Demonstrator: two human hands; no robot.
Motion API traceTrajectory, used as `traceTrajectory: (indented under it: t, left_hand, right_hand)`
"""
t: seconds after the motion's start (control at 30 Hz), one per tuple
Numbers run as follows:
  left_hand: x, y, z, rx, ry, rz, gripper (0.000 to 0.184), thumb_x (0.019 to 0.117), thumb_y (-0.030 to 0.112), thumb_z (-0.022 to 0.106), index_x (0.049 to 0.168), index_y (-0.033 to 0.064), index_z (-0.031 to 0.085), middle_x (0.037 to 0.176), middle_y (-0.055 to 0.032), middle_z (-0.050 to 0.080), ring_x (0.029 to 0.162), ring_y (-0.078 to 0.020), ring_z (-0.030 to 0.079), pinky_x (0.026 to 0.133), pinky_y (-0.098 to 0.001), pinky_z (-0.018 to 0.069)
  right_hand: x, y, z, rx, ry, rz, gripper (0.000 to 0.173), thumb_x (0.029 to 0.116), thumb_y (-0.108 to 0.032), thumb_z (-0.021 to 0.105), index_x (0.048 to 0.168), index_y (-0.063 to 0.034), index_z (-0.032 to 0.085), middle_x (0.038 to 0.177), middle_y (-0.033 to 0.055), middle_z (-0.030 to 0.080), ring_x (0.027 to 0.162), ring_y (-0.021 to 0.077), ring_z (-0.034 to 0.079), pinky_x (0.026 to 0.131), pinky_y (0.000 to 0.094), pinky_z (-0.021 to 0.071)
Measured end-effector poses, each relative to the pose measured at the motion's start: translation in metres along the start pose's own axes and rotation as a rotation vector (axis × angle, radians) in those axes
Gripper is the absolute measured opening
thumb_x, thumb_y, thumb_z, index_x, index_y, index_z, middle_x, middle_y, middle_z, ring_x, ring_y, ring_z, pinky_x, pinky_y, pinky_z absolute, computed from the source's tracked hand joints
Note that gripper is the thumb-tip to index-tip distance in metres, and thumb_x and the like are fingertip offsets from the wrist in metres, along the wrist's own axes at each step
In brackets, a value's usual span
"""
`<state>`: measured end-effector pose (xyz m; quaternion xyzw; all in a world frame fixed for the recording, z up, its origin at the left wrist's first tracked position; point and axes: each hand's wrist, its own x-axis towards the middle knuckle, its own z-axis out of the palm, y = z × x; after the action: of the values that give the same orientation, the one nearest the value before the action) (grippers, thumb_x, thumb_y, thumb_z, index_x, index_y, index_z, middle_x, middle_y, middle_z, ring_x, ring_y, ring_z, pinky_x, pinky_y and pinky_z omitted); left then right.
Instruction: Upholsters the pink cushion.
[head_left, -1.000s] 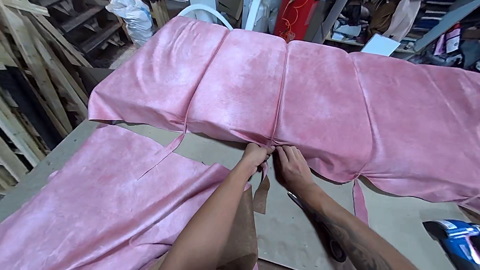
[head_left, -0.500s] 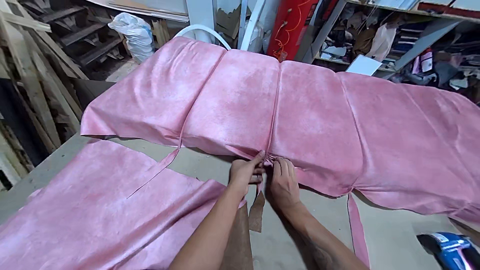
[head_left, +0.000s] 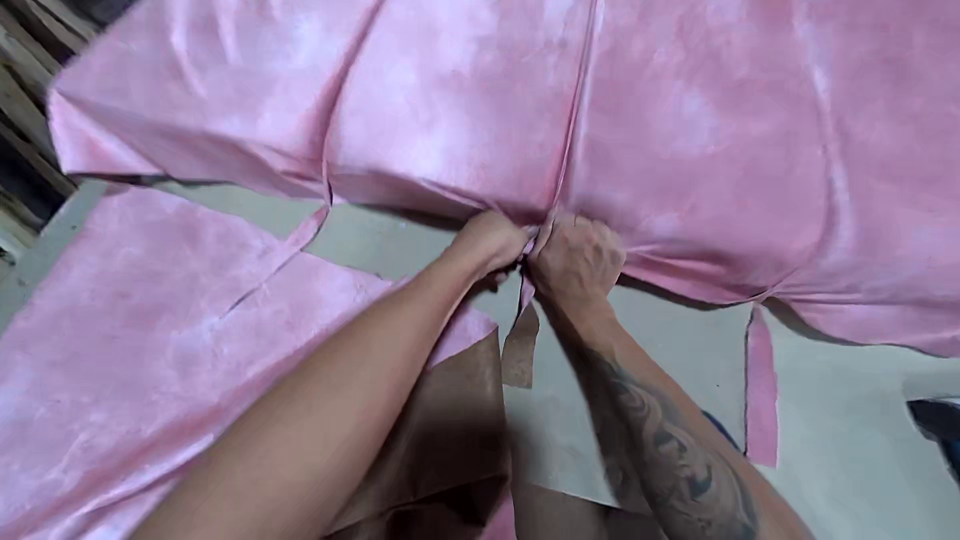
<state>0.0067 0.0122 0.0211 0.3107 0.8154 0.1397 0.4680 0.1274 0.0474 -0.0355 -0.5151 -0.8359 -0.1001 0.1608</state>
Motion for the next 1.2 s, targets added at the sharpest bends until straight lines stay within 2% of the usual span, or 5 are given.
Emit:
traceTrajectory:
  t: [0.2, 0.7, 0.83, 1.1, 1.2]
  left_hand:
    - [-0.002, 0.018, -0.014, 0.110, -0.086, -0.083, 0.035, 0.1046, 0.036, 0.052, 0.095, 0.0064, 0.069, 0.084, -0.0079, 0.063, 0.070, -0.0180, 0.060, 0.065, -0.0384, 0.0525]
    - [0.001, 0.009, 0.007, 0.312, 0.179, 0.075, 0.057, 0.0997, 0.053, 0.054, 0.099, -0.0018, 0.070, 0.104, -0.0229, 0.069, 0.096, -0.0366, 0.070, 0.081, -0.0607, 0.0565]
    - [-0.009, 0.010, 0.003, 0.202, 0.129, 0.017, 0.059, 0.0955, 0.053, 0.062, 0.100, -0.0053, 0.069, 0.107, -0.0262, 0.069, 0.099, -0.0396, 0.069, 0.084, -0.0625, 0.0558]
    - [0.008, -0.007, 0.005, -0.057, 0.011, -0.015, 0.053, 0.0967, 0.056, 0.061, 0.084, 0.0053, 0.070, 0.070, -0.0062, 0.068, 0.053, -0.0171, 0.063, 0.055, -0.0392, 0.0576]
    - [0.011, -0.009, 0.000, -0.102, -0.053, -0.010, 0.051, 0.0993, 0.053, 0.060, 0.083, 0.0047, 0.067, 0.066, -0.0033, 0.065, 0.049, -0.0143, 0.061, 0.051, -0.0352, 0.0558]
  right_hand:
    - [-0.001, 0.002, 0.003, 0.021, 0.025, -0.074, 0.054, 0.1069, -0.036, 0.029, 0.073, -0.0074, 0.060, 0.071, 0.0118, 0.065, 0.077, 0.0314, 0.069, 0.063, 0.0486, 0.0488]
    - [-0.007, -0.001, 0.004, 0.126, -0.061, -0.092, 0.047, 0.0991, -0.036, 0.037, 0.076, -0.0019, 0.059, 0.079, 0.0191, 0.066, 0.085, 0.0389, 0.068, 0.069, 0.0560, 0.0489]
    - [-0.005, 0.016, -0.025, 0.144, -0.235, -0.226, 0.053, 0.1045, -0.041, 0.032, 0.093, -0.0002, 0.064, 0.094, 0.0214, 0.068, 0.098, 0.0410, 0.067, 0.081, 0.0571, 0.0518]
    - [-0.025, 0.049, -0.010, 0.356, -0.010, -0.308, 0.013, 0.0972, -0.010, 0.058, 0.102, -0.0039, 0.069, 0.099, 0.0171, 0.065, 0.091, 0.0362, 0.068, 0.073, 0.0511, 0.0577]
    - [-0.034, 0.051, -0.002, 0.352, 0.111, -0.318, 0.016, 0.1001, -0.011, 0.057, 0.102, -0.0061, 0.072, 0.116, 0.0159, 0.070, 0.118, 0.0390, 0.060, 0.101, 0.0578, 0.0452]
